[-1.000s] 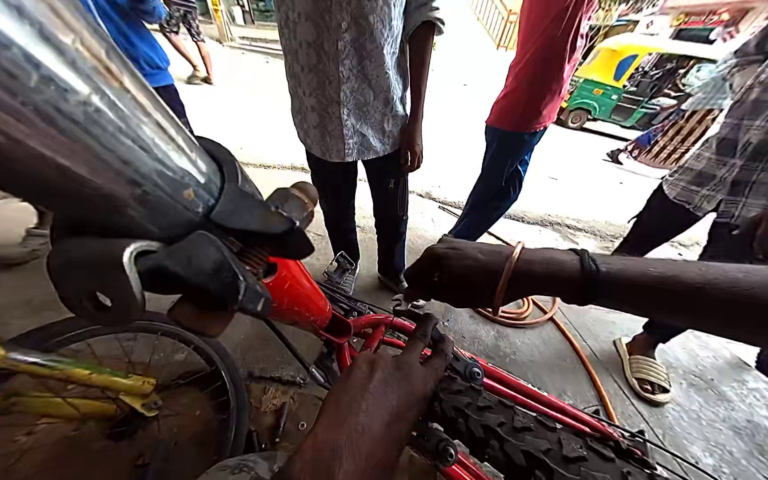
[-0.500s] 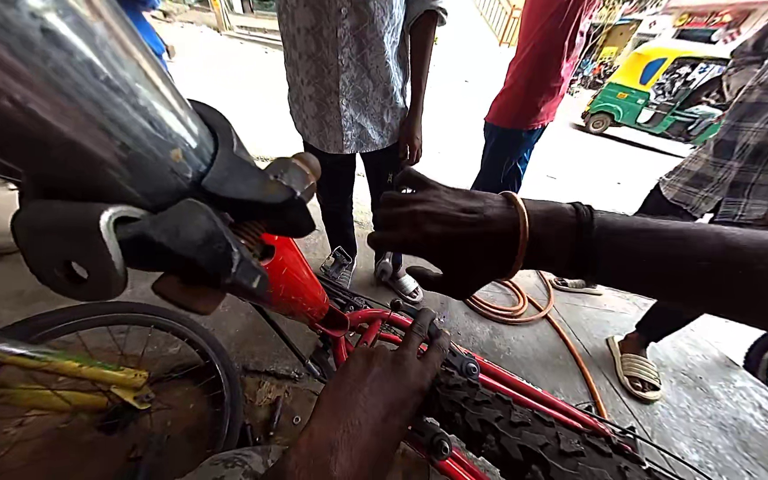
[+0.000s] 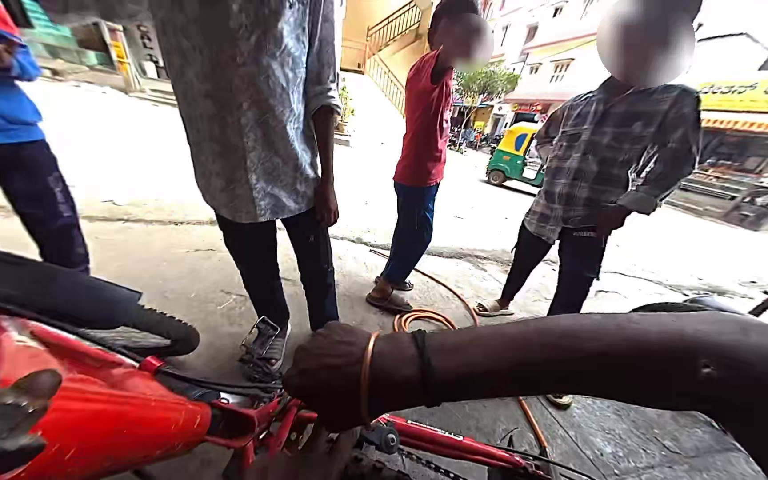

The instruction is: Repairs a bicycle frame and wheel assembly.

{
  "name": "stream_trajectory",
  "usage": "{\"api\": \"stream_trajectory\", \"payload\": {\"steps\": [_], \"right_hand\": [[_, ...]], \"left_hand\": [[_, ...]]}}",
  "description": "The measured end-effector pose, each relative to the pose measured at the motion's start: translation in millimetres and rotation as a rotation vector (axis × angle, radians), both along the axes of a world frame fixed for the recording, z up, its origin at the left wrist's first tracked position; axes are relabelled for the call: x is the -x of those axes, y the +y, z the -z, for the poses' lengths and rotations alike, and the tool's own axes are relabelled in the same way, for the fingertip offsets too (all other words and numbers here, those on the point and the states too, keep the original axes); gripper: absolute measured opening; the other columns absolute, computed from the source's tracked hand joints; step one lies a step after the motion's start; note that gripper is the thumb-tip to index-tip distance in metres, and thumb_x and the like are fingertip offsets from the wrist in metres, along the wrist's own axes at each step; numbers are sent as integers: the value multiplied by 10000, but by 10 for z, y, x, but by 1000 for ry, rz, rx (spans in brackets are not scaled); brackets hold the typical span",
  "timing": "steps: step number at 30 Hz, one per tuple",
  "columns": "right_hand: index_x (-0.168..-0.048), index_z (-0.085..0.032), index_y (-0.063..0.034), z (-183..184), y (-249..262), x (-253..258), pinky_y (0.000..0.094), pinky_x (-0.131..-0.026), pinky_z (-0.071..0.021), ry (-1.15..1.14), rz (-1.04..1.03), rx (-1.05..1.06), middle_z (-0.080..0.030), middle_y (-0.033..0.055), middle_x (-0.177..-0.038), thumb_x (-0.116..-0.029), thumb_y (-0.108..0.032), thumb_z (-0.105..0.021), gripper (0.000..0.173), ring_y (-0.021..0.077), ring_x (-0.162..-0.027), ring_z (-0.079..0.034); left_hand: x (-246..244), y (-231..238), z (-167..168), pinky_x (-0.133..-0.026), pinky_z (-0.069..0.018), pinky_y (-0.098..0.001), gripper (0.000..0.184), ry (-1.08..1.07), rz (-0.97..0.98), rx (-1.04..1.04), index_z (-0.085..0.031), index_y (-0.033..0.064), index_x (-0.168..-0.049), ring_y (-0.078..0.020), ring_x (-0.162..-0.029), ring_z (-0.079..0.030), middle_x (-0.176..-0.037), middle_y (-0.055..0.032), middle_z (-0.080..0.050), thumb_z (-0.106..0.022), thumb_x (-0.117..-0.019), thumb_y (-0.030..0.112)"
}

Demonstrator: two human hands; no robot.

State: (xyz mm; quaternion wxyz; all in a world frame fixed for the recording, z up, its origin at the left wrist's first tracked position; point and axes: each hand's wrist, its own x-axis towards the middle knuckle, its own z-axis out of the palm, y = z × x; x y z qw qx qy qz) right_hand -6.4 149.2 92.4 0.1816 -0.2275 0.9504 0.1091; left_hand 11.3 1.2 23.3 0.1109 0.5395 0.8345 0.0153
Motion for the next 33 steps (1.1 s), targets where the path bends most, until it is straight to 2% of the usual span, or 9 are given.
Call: {"api": "stream_trajectory", "payload": {"steps": [4, 8, 9, 12, 17, 24, 26, 29, 33], "right_hand": [[-955, -641, 12, -19, -14, 10, 520, -630, -493, 16, -43, 39, -641, 155, -867, -854, -127, -782, 222, 335, -809, -653], [-981, -673, -5, -43, -8, 40, 511, -673, -508, -11, -134, 60, -656, 134, -884, -799, -66, -819, 241, 319, -835, -658], [-1017, -677, -25, -52, -5, 51, 502, -674, -508, -14, -150, 40, -656, 118, -882, -792, -70, -822, 271, 304, -829, -658], [-1042, -665, -96, -43, 29, 100, 472, -627, -506, 29, -119, -20, -644, 62, -833, -778, -181, -820, 319, 257, -773, -654], [-980, -656, -92, -38, 103, 112, 460, -626, -496, 35, -68, -30, -636, 68, -836, -876, -221, -751, 191, 262, -785, -652], [-997, -640, -109, 16, 145, 119, 457, -627, -505, 53, -105, 33, -648, 63, -890, -745, -98, -831, 316, 256, -805, -656], [-981, -655, -124, 38, 208, 131, 456, -618, -510, 64, -99, 92, -658, 44, -876, -764, -101, -818, 273, 233, -788, -661], [-1021, -700, -156, 95, 347, 159, 449, -675, -539, 95, -106, 213, -689, 18, -899, -870, -210, -762, 172, 197, -829, -679], [-945, -737, -142, 159, 416, 181, 432, -660, -544, 136, -174, 317, -701, 22, -841, -942, -249, -717, 109, 191, -784, -689]], "left_hand": [[-24, -20, 53, -716, -573, -606, 878, 44, -4, -60, -402, 138, -1580, -481, -902, -697, -1339, -251, -612, -769, -792, 16], [-42, -21, 116, -756, -583, -554, 786, 110, -20, -100, -403, 181, -1579, -436, -923, -709, -1366, -198, -615, -687, -873, -20], [-42, -21, 147, -749, -589, -542, 790, 125, -27, -106, -419, 197, -1566, -413, -918, -712, -1395, -167, -600, -709, -860, -8], [-18, -7, 222, -593, -583, -472, 826, 198, -10, -154, -521, 204, -1507, -336, -711, -699, -1328, -140, -635, -760, -760, -56], [-16, 42, 43, -680, -576, -506, 974, 56, -29, 46, -348, 215, -1610, -391, -876, -700, -1570, -156, -439, -779, -771, -26], [3, 37, 58, -673, -571, -491, 1039, 76, -14, 18, -382, 194, -1591, -375, -869, -700, -1542, -145, -471, -804, -679, -69], [6, 42, 64, -681, -572, -496, 1066, 65, -17, 29, -349, 203, -1609, -385, -876, -698, -1575, -141, -434, -820, -684, -39], [15, 49, 75, -656, -569, -495, 1114, 66, -15, 32, -317, 218, -1626, -374, -847, -696, -1616, -129, -382, -841, -668, -1], [11, 43, 71, -656, -567, -484, 1103, 69, -13, 28, -320, 217, -1624, -363, -848, -696, -1616, -135, -378, -833, -676, -12]]}}
